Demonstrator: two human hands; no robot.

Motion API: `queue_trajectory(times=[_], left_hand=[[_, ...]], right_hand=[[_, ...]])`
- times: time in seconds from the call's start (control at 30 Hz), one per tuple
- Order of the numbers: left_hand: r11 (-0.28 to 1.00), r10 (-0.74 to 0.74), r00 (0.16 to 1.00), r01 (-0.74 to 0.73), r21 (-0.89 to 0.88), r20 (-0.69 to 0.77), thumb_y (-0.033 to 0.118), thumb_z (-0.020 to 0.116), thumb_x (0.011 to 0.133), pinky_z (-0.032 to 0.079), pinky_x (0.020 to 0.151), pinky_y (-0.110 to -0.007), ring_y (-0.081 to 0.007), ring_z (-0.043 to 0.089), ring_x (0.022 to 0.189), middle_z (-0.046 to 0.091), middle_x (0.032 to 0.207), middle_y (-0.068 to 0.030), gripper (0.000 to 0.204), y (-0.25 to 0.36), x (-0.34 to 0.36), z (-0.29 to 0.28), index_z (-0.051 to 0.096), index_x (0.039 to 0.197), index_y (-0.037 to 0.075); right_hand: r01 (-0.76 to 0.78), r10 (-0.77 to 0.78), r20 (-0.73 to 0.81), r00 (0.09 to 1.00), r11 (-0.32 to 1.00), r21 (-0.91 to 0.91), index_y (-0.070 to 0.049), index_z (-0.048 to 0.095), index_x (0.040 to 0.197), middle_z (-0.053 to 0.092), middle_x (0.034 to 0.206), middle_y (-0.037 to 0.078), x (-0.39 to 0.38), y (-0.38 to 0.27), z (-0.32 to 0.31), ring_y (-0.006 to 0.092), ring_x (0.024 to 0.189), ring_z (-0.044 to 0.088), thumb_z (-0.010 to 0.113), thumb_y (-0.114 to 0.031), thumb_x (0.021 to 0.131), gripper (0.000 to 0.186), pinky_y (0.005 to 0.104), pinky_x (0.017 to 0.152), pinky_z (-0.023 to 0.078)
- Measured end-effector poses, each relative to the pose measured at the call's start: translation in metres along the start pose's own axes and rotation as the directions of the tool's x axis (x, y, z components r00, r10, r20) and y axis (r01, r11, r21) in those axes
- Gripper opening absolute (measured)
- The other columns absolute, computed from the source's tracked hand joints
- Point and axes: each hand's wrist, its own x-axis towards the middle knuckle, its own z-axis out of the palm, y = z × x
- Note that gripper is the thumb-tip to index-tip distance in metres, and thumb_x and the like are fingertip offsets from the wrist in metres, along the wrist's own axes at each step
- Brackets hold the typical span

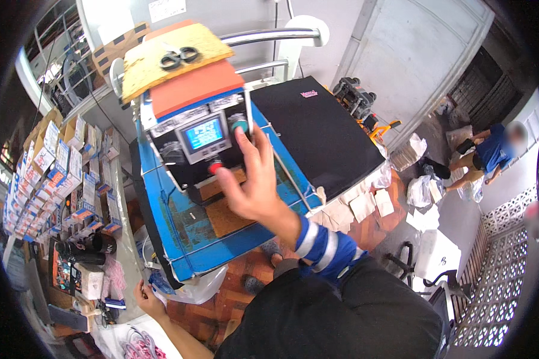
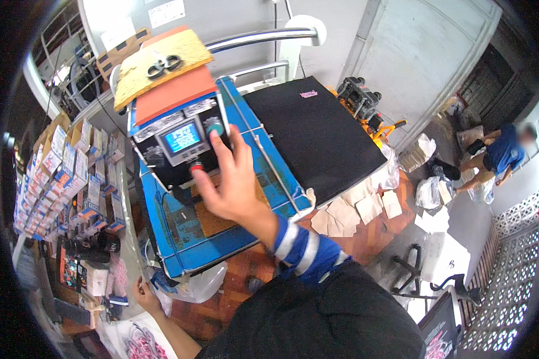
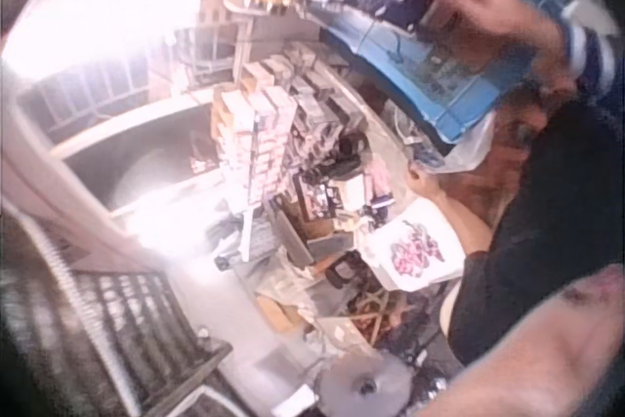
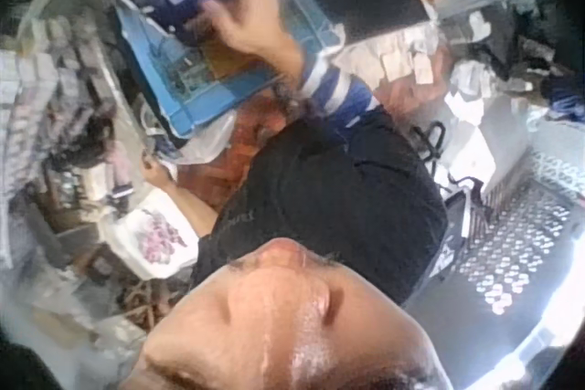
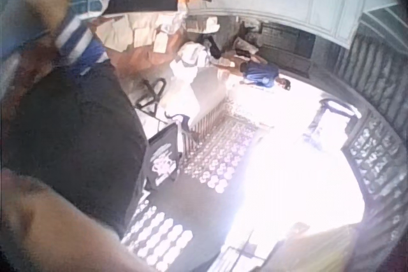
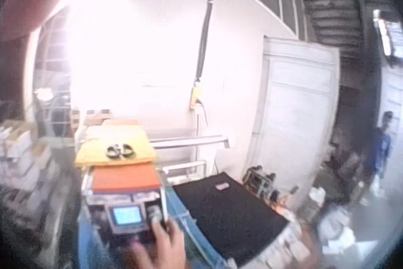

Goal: The person places black t-shirts onto a heat press, aligns printed transfer sheets, and operates the press to apply the designs. They handle multiple shirts and transfers, stacking finished items and preparing the next shirt for pressing.

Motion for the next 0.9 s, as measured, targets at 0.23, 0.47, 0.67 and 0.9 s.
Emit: queue_trajectory(times=[0.23,0.47,0.67,0.9], left_hand=[[0.929,0.371,0.918,-0.366,0.060,-0.141,0.003,0.056,0.098,0.050,0.087,-0.035,-0.0215,0.063,0.094,0.064,0.116,-0.0149,0.023,0.145,-0.030,-0.003,0.065,0.118,-0.005],[0.272,0.928,-0.084,-0.511,-0.815,0.362,0.011,0.073,0.086,0.054,0.082,-0.041,-0.0307,0.067,0.094,0.060,0.127,-0.0145,0.049,0.470,-0.175,0.202,0.062,0.134,0.013],[0.832,0.497,0.221,-0.397,-0.388,0.839,0.035,0.064,0.100,0.055,0.082,-0.040,-0.0291,0.069,0.094,0.071,0.102,-0.0125,0.036,0.485,-0.184,0.356,0.067,0.122,0.006],[-0.053,-0.050,0.462,0.884,-0.465,0.885,0.057,0.044,0.105,0.053,0.099,-0.044,-0.0248,0.066,0.111,0.064,0.131,-0.0175,0.069,0.424,-0.176,0.519,0.046,0.141,-0.002]], right_hand=[[-0.445,0.663,0.291,0.690,0.705,-0.552,-0.002,0.067,0.087,0.071,0.098,0.019,-0.057,0.161,-0.126,0.0381,0.092,0.070,0.066,-0.032,0.093,0.030,0.0483,0.078,0.056],[0.049,0.713,0.628,0.312,0.648,-0.760,-0.001,0.071,0.101,0.072,0.103,0.026,-0.103,0.225,-0.152,0.0387,0.101,0.073,0.063,-0.031,0.092,0.032,0.0495,0.085,0.059],[-0.138,0.196,0.333,0.922,0.972,-0.189,-0.001,0.061,0.084,0.065,0.085,0.021,0.053,0.277,-0.212,0.0432,0.084,0.064,0.065,-0.023,0.092,0.024,0.0496,0.073,0.051],[-0.242,-0.276,0.790,0.547,0.852,0.465,0.001,0.066,0.091,0.069,0.094,0.015,0.126,0.201,-0.397,0.0233,0.079,0.065,0.066,-0.014,0.091,0.015,0.0371,0.070,0.052]])
